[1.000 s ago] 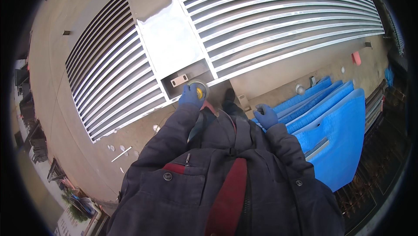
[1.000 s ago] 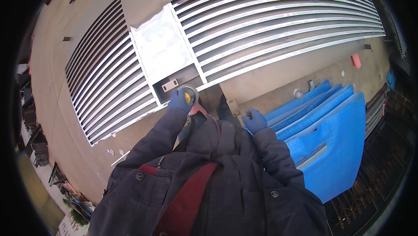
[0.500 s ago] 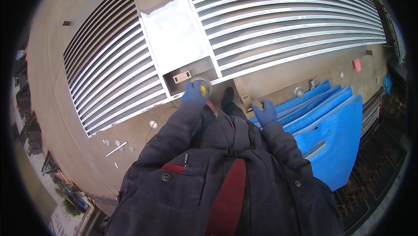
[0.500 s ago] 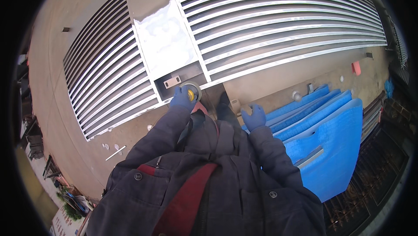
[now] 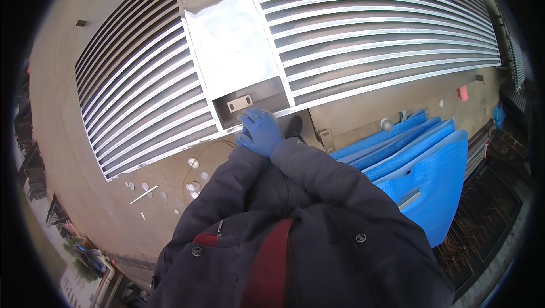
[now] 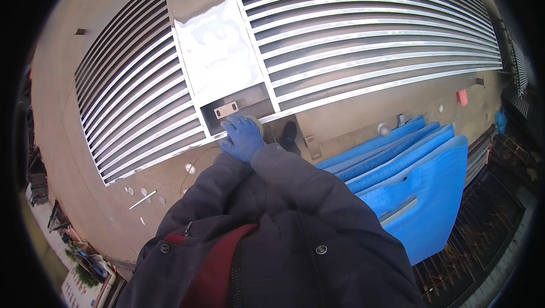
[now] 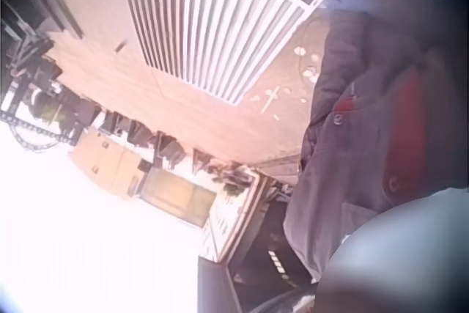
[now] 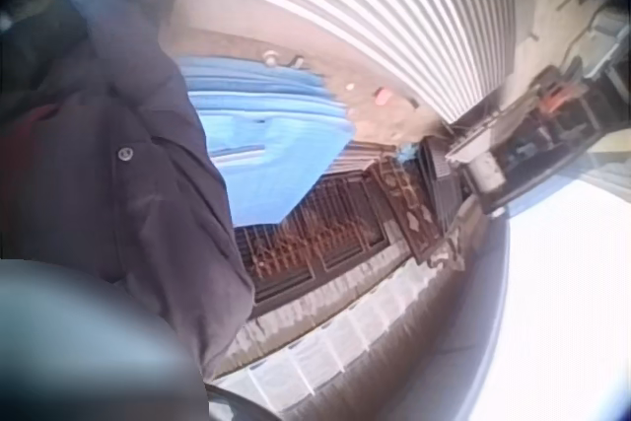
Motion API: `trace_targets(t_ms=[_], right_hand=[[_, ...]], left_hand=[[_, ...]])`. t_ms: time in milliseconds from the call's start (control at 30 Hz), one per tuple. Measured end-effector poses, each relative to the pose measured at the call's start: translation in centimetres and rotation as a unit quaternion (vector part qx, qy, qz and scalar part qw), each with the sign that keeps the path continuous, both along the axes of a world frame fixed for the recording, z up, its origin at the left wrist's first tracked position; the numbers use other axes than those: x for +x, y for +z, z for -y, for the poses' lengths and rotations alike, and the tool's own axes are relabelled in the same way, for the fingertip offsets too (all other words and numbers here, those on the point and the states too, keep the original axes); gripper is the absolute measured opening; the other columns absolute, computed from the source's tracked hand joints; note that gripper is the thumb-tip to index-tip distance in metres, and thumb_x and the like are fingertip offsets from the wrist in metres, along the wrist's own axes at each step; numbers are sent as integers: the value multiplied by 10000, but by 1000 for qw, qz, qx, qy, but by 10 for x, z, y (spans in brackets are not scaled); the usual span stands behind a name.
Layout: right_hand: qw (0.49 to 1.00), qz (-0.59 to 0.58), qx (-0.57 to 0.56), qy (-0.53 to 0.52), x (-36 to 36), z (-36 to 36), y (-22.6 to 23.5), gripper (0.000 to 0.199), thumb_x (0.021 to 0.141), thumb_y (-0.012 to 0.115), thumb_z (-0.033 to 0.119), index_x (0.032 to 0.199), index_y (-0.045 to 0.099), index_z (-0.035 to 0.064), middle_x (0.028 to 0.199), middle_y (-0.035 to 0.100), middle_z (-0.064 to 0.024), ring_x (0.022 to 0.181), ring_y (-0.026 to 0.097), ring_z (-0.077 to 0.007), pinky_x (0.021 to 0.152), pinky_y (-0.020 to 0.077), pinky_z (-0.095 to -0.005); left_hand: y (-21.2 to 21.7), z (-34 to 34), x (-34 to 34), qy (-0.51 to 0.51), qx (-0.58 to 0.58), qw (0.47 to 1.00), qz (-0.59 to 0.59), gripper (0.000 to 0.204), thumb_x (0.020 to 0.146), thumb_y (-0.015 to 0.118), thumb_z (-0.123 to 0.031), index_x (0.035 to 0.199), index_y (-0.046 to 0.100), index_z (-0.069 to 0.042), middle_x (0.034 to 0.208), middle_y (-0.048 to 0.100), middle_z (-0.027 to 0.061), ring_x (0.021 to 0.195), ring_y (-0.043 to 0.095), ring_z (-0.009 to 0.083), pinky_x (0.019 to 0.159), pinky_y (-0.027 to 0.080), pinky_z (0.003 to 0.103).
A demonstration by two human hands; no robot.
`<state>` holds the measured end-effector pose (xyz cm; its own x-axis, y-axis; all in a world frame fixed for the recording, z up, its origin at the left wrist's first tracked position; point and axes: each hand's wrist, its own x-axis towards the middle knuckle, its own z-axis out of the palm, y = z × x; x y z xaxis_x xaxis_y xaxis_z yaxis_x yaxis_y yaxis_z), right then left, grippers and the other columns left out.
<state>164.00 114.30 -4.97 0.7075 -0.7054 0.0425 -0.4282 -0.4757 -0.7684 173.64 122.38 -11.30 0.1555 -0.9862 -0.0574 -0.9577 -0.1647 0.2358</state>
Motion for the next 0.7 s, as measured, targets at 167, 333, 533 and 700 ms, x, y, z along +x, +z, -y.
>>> trace_targets(t_ms=[167,333,533,700], right_hand=[[997,59,52,-12,45,-23,-16,243,865,718,306,1006,729,108,1281,641,-129,1204,593,-365,1062,447,-507],[998,51,7,-33,35,-12,-5,190,838,723,258,952,720,106,1223,660,-111,1156,611,-349,1025,470,-488],[993,65,53,-79,35,-7,-11,185,826,731,225,960,715,98,1200,676,-117,1143,615,-355,1021,470,-484],[989,94,62,-99,41,-10,-11,183,833,728,214,965,727,89,1182,687,-122,1136,619,-355,1025,472,-474]], left_hand=[[9,-16,28,80,148,978,-127,589,927,721,-385,1418,526,-125,1493,488,174,1168,663,382,986,541,476],[23,-6,23,67,164,971,-160,582,934,710,-384,1422,527,-125,1500,488,173,1178,658,379,994,536,474],[12,8,9,68,185,963,-182,573,942,696,-382,1426,529,-125,1509,488,172,1189,652,376,1005,530,472],[18,-2,25,68,186,963,-182,566,949,684,-381,1430,531,-125,1516,488,171,1199,648,374,1014,525,470]])
